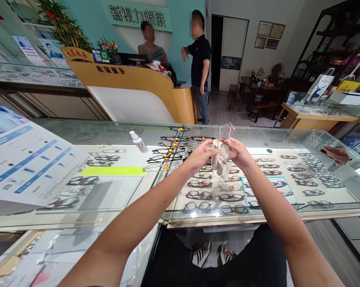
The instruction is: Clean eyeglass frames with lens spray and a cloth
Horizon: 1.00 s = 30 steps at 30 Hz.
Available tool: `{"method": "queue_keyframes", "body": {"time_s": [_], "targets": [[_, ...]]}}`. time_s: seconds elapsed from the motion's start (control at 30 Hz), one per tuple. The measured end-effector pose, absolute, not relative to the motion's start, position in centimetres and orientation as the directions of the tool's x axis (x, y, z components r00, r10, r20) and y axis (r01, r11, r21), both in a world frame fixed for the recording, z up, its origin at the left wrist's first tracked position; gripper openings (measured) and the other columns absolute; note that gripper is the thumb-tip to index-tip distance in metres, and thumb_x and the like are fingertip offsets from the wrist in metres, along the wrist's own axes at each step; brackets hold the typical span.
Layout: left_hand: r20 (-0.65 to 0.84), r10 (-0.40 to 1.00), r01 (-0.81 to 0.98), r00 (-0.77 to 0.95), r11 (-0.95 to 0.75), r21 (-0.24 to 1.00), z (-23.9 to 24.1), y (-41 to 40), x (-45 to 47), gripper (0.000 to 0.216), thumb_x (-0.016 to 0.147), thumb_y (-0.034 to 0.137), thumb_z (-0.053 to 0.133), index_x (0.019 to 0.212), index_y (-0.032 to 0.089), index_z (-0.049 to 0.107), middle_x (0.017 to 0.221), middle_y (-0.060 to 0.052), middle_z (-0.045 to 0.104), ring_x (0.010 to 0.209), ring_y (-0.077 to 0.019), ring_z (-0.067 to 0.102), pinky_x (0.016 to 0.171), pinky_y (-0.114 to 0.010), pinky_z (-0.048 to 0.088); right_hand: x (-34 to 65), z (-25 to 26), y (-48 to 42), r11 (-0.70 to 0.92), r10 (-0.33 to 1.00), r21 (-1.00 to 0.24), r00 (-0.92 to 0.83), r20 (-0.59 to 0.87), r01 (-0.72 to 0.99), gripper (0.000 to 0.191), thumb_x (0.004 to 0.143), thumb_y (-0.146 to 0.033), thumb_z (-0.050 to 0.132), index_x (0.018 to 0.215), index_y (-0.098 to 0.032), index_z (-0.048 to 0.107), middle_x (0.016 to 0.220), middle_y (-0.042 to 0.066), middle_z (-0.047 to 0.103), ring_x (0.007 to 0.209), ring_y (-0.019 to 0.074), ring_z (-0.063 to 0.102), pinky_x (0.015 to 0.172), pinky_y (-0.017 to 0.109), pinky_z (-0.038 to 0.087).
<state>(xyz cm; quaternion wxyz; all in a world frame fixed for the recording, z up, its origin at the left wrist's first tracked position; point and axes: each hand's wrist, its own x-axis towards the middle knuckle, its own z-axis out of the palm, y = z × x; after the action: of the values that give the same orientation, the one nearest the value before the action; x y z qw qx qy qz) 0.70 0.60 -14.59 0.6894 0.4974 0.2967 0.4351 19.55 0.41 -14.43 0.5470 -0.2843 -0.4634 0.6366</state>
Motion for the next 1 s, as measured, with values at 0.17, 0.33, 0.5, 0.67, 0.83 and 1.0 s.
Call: {"method": "queue_keyframes", "body": {"time_s": [0.17,0.33,0.5,0.67,0.83,1.0], "targets": [[-0.019,0.882,-0.247,0.472,0.153,0.957,-14.71,0.6,0.69,0.078,0.058,0.043,0.106,0.116,0.017,0.061,0.082,0.001,0.075,0.07,-0.0163,0.071,0.071,-0.028,0.052,19.22,-14.25,0.11,0.007,0.956,-0.896,-0.258,0.136,-0.444,0.047,0.063,-0.053,0.102,0.088,-0.022,0.077,0.097,0.003,0.078,0.087,0.0168,0.067,0.075,0.027,0.057],[-0.036,0.874,-0.223,0.484,0.163,0.961,-14.67,0.27,1.04,0.07,0.055,0.047,0.107,0.104,0.014,0.071,0.088,-0.003,0.078,0.079,-0.0162,0.071,0.077,-0.028,0.052,19.22,-14.26,0.11,0.012,0.959,-0.896,-0.248,0.136,-0.444,0.048,0.06,-0.055,0.103,0.083,-0.022,0.076,0.108,0.004,0.08,0.086,0.0174,0.068,0.075,0.028,0.059],[-0.03,0.865,-0.246,0.502,0.176,0.953,-14.67,0.52,0.74,0.052,0.064,0.044,0.102,0.095,0.014,0.075,0.082,-0.004,0.076,0.076,-0.018,0.07,0.072,-0.028,0.052,19.51,-14.44,0.38,0.01,0.958,-0.889,-0.251,0.14,-0.458,0.047,0.065,-0.053,0.101,0.09,-0.021,0.079,0.103,0.004,0.078,0.083,0.0161,0.067,0.076,0.028,0.058],[-0.02,0.852,-0.28,0.523,0.194,0.94,-14.47,0.75,0.4,0.038,0.067,0.027,0.093,0.098,0.014,0.077,0.083,-0.003,0.075,0.07,-0.0151,0.066,0.067,-0.026,0.05,19.77,-14.59,0.68,0.03,0.963,-0.887,-0.224,0.149,-0.461,0.042,0.07,-0.051,0.098,0.094,-0.023,0.078,0.106,0.004,0.078,0.088,0.0187,0.068,0.076,0.03,0.057],[0.048,0.818,-0.264,0.573,0.128,0.956,-14.28,0.34,0.58,0.047,0.064,0.03,0.099,0.104,0.014,0.078,0.085,-0.003,0.076,0.076,-0.0164,0.067,0.077,-0.029,0.052,19.85,-14.27,0.49,0.029,0.96,-0.878,-0.232,0.158,-0.478,0.039,0.072,-0.051,0.097,0.09,-0.023,0.077,0.105,0.003,0.078,0.087,0.0182,0.069,0.076,0.031,0.059],[0.016,0.834,-0.261,0.552,0.155,0.953,-14.27,0.65,0.29,0.048,0.066,0.036,0.1,0.102,0.014,0.078,0.084,-0.003,0.074,0.069,-0.0129,0.063,0.067,-0.025,0.049,20.0,-14.01,0.45,0.05,0.956,-0.867,-0.228,0.186,-0.496,0.039,0.072,-0.051,0.097,0.091,-0.023,0.078,0.101,0.002,0.077,0.089,0.0176,0.069,0.079,0.029,0.06]]}}
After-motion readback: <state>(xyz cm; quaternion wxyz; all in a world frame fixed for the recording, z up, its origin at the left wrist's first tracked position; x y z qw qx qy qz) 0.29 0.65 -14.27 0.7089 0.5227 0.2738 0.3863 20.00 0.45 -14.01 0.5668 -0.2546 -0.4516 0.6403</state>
